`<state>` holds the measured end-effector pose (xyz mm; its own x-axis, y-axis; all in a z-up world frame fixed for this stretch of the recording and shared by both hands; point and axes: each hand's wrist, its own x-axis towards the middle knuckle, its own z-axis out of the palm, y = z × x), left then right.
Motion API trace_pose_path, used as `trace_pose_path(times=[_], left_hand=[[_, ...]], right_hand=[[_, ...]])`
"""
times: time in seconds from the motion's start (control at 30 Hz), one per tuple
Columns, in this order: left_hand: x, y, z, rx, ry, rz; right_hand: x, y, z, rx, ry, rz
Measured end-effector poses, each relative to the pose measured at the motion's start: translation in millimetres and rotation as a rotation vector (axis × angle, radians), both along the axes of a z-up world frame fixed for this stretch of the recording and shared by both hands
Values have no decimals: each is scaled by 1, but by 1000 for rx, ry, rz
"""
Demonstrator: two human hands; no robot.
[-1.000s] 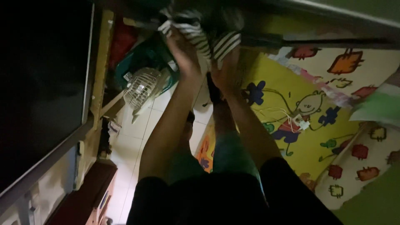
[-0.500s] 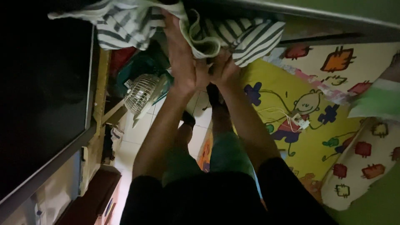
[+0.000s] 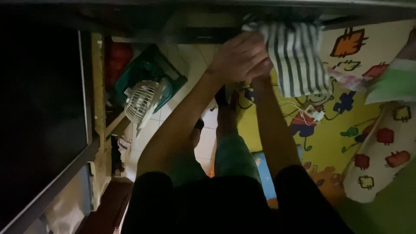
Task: The person wipes the back and top surfaces of a television with a cloth, then turns the television around and continues wiping the front screen and the surrounding frame.
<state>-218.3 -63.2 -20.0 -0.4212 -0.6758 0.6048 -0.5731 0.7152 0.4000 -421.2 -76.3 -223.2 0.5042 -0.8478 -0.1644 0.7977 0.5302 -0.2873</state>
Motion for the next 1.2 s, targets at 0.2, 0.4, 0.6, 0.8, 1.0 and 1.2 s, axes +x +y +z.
trace_pose_path(times=[0.2,0.4,0.6,0.8,1.0,1.2], left_hand=[[52,32,-74,456,-236,242],[145,77,-52,506,-105,574],[206,96,11,470,125,632],[212,68,157,89,214,529],[215,41,277,-224,-235,925],[264,15,297,266,-203,1033]], right_hand=[[122,44,65,242,787,-296],[205,68,118,-74,1353,-288],[225,88,151,-735,1409,-526],[213,75,286,-1069,1344,-801],[177,60,395,-1059,1362,-399],[97,138,377,-981,1550,-239]])
